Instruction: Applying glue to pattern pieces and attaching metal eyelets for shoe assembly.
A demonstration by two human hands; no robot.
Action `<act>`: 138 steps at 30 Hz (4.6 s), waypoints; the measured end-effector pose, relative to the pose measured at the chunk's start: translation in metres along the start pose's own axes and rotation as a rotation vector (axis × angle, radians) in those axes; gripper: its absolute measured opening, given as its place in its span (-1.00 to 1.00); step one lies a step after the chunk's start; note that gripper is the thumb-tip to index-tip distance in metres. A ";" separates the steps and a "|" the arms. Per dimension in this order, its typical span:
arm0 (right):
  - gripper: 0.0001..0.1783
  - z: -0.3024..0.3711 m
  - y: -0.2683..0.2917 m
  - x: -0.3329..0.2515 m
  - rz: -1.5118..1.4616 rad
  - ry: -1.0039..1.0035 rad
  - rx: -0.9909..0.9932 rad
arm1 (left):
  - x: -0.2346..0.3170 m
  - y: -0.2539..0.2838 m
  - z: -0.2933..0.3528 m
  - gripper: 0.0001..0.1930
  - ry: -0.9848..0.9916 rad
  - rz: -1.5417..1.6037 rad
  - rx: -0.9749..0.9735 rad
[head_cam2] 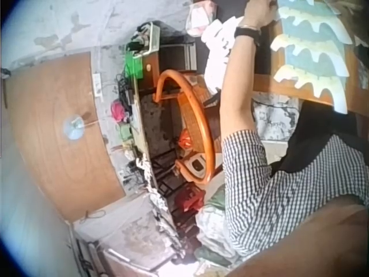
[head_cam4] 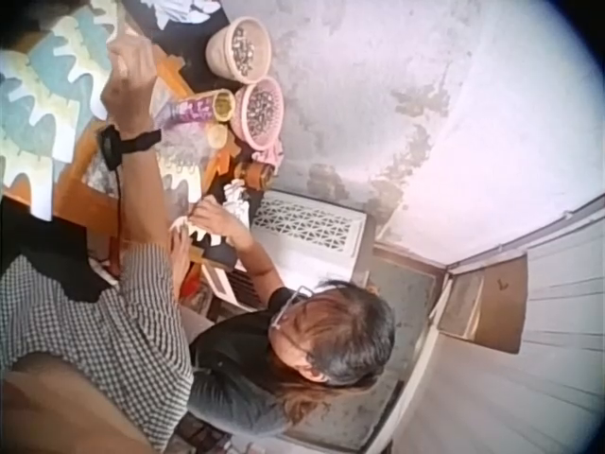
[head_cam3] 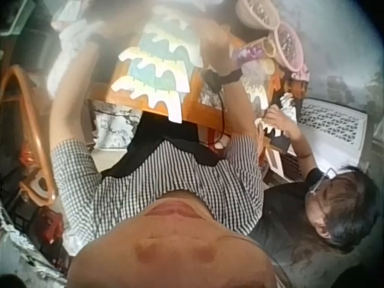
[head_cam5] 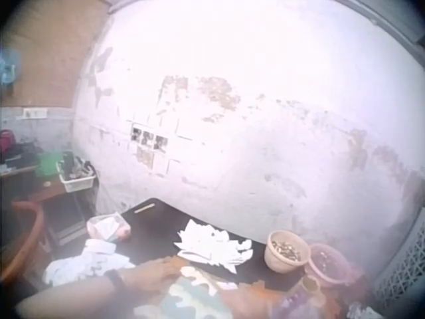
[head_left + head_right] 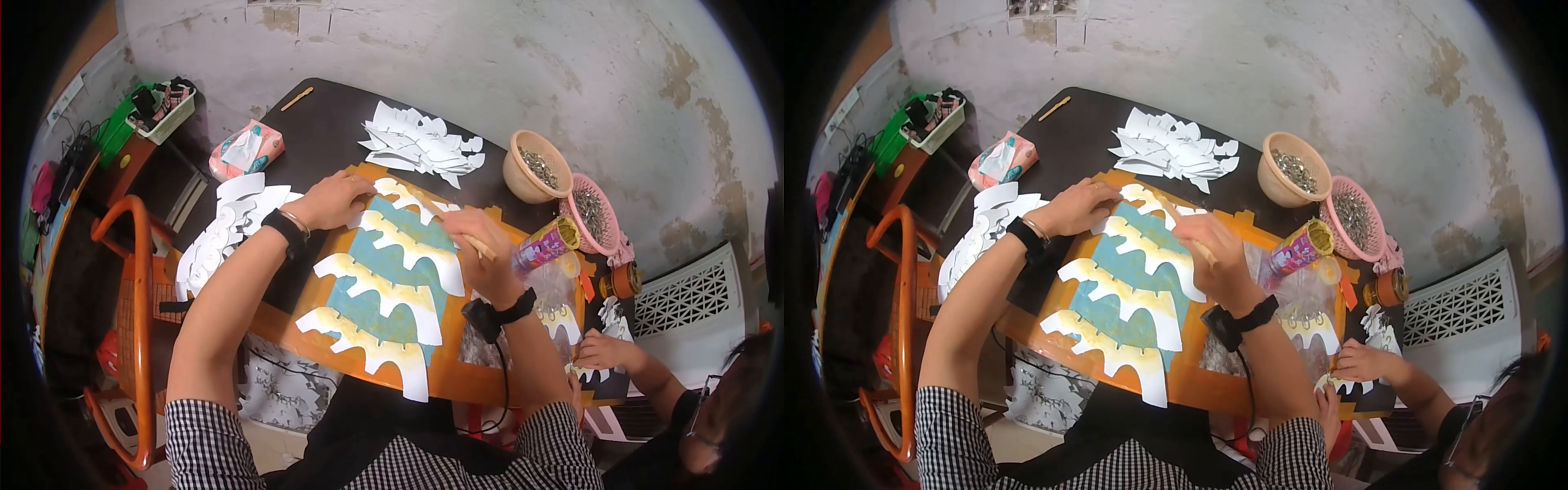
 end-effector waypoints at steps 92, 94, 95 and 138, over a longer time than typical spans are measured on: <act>-0.92 0.033 0.153 0.007 -0.490 -0.300 0.789 | 0.027 -0.008 -0.011 -0.46 0.155 -0.311 -0.222; -0.94 0.023 0.123 0.020 -0.531 -0.316 0.772 | 0.028 -0.005 -0.009 -0.44 0.158 -0.318 -0.211; -0.94 0.018 0.108 0.028 -0.498 -0.342 0.710 | 0.027 -0.004 -0.008 -0.44 0.157 -0.310 -0.212; -0.91 0.019 0.040 0.034 -0.147 -0.245 0.186 | 0.025 -0.007 -0.005 -0.46 0.189 -0.232 -0.152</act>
Point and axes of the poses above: each hand's wrist, its own z-axis away from the middle knuckle, its own y-axis out of the back of the hand, x = y × z, the point moved 6 cm from there along -z, towards the middle knuckle, and after that the axes turned 7 degrees about -y, right-handed, at the moved point
